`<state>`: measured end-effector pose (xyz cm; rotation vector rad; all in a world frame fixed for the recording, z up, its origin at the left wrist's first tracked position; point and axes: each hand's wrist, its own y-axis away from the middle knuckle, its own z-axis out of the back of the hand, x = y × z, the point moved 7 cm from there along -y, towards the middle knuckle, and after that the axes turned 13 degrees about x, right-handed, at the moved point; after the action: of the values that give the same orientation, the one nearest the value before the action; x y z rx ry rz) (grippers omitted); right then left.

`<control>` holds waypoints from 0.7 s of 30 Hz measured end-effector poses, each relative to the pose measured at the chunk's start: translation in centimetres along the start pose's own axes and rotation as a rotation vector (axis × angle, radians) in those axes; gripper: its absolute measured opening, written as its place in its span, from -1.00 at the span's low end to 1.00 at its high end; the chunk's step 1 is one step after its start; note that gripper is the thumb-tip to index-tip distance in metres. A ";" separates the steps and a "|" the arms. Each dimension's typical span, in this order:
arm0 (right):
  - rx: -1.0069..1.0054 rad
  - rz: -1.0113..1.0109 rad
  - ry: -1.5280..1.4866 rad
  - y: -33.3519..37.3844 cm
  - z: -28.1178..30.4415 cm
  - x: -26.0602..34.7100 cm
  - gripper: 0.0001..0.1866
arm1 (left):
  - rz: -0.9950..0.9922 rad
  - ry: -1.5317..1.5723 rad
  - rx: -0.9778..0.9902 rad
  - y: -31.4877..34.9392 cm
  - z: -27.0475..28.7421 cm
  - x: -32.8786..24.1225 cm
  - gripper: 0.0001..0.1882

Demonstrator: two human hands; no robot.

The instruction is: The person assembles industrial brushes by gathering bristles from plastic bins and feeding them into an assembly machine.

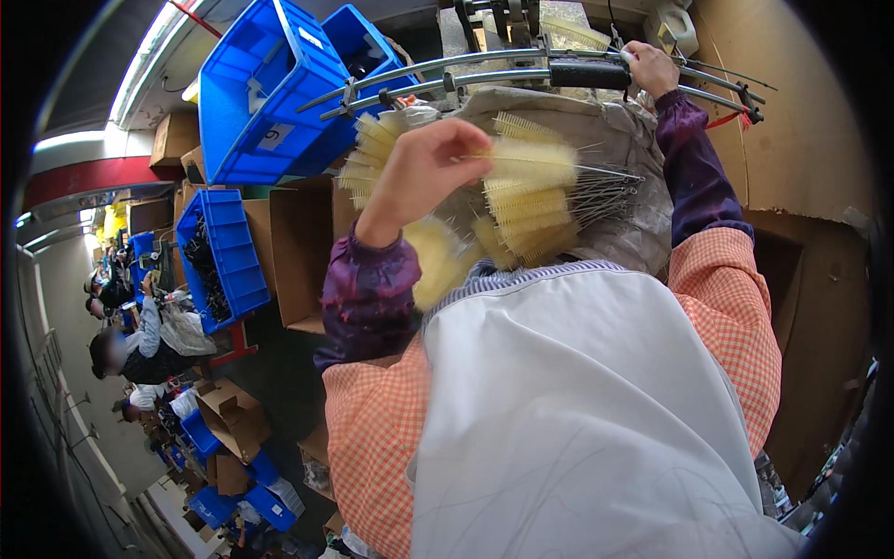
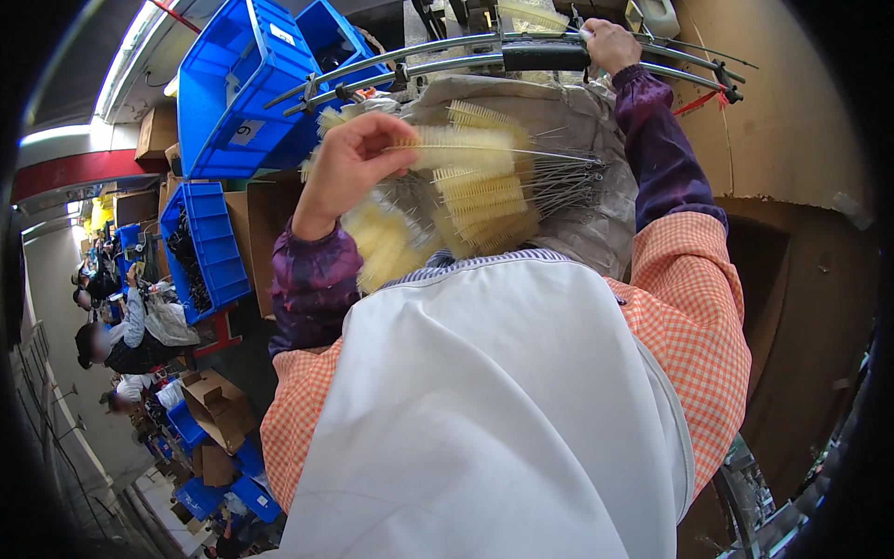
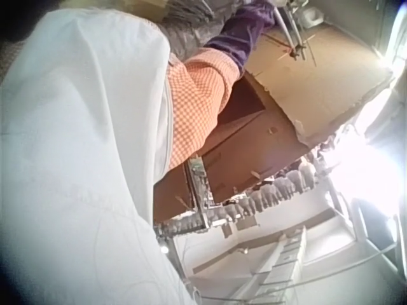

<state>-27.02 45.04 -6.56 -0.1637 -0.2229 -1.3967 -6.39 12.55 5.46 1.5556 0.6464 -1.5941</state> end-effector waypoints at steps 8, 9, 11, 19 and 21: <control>0.022 0.123 0.032 -4.8 0.9 -7.9 -0.81 | 0.016 0.007 0.012 0.2 0.5 0.9 -0.82; 0.088 0.322 -0.040 -4.0 1.7 -5.1 -0.81 | 0.022 0.015 -0.011 0.6 0.8 1.2 -0.82; 0.547 0.487 -0.243 0.3 1.6 0.1 -0.81 | -0.005 0.011 -0.021 0.8 0.4 0.3 -0.82; 1.192 0.588 -0.993 14.3 1.3 20.0 -0.67 | -0.184 -0.307 -0.155 -2.5 -3.2 0.6 -0.70; 0.912 0.773 -0.867 10.9 1.1 18.7 -0.71 | -0.161 -0.275 -0.169 -1.8 -2.2 1.3 -0.54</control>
<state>-13.44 29.30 -0.65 -0.0651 -1.3298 -0.2917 -6.57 15.07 3.63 1.1602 0.7456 -1.7829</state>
